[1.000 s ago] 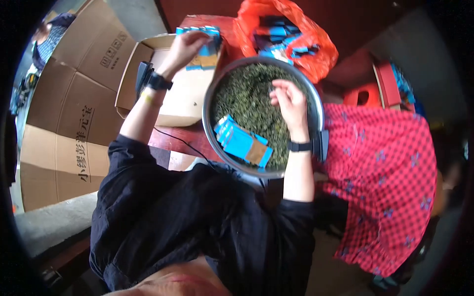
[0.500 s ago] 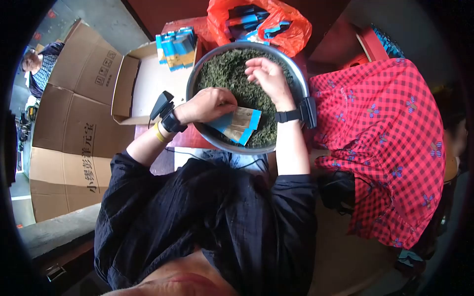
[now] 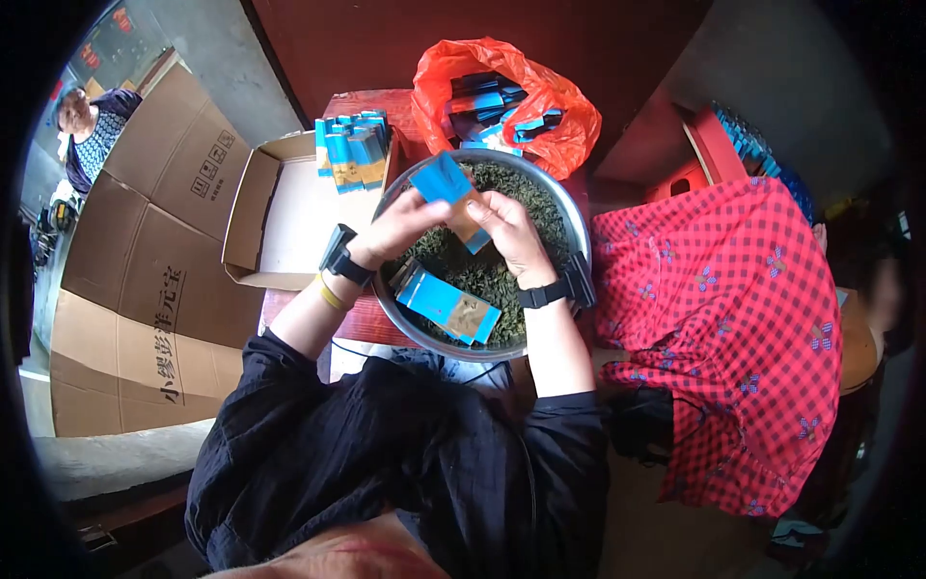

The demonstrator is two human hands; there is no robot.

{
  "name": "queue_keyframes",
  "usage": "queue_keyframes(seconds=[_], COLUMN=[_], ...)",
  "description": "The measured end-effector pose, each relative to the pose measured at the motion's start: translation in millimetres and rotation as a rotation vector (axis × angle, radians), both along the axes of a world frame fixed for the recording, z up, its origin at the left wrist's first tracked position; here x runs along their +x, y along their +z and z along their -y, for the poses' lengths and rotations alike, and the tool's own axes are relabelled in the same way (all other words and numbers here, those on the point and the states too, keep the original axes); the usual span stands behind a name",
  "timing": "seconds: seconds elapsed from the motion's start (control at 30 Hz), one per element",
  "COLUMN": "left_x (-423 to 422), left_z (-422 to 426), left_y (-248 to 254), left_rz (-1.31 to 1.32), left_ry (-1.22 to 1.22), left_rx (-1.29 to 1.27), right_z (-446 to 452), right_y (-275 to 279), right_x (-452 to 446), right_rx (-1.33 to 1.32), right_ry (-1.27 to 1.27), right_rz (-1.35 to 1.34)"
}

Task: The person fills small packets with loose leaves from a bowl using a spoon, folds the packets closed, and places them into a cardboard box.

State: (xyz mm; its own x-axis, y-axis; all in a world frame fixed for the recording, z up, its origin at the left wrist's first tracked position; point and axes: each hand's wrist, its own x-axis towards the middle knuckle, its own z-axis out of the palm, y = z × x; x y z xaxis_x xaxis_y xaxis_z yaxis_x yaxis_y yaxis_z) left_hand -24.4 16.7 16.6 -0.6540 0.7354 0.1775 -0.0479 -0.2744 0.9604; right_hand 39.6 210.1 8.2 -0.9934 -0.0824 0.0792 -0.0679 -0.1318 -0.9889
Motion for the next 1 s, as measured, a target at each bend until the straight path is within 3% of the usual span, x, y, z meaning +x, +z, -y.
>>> queue_keyframes(seconds=[0.07,0.17,0.23,0.3,0.33,0.43,0.47,0.53,0.63,1.0], left_x=[4,2,-1,-2,1,14,16,20,25,25], left_z=[-9,-12,-11,-8,-8,-9,-11,-11,-10,-18], left_y=[-3,2,1,0,0,-2,-1,2,4,-9], left_rz=[-0.096,0.039,0.045,-0.311,-0.307,-0.692,-0.686,-1.007,-0.976,-0.750], left_ry=[0.006,0.129,0.188,0.398,0.393,0.493,0.490,0.626,0.593,0.541], left_rx=[-0.042,0.028,0.052,-0.301,-0.302,-0.290,-0.292,-0.329,-0.356,-0.351], right_z=[6,5,7,12,15,11,9,7,8,7], right_y=[2,-3,-6,4,9,10,12,13,15,14], right_x=[1,1,-3,0,1,3,4,6,9,9], right_rx=[-0.054,0.441,0.405,0.230,0.150,0.128,0.083,0.039,-0.038,-0.027], right_ry=[0.003,-0.105,-0.220,-0.357,-0.362,-0.341,-0.239,-0.129,0.001,0.082], right_rz=[0.003,-0.093,-0.159,-0.149,-0.127,-0.103,-0.087,-0.062,-0.051,0.069])
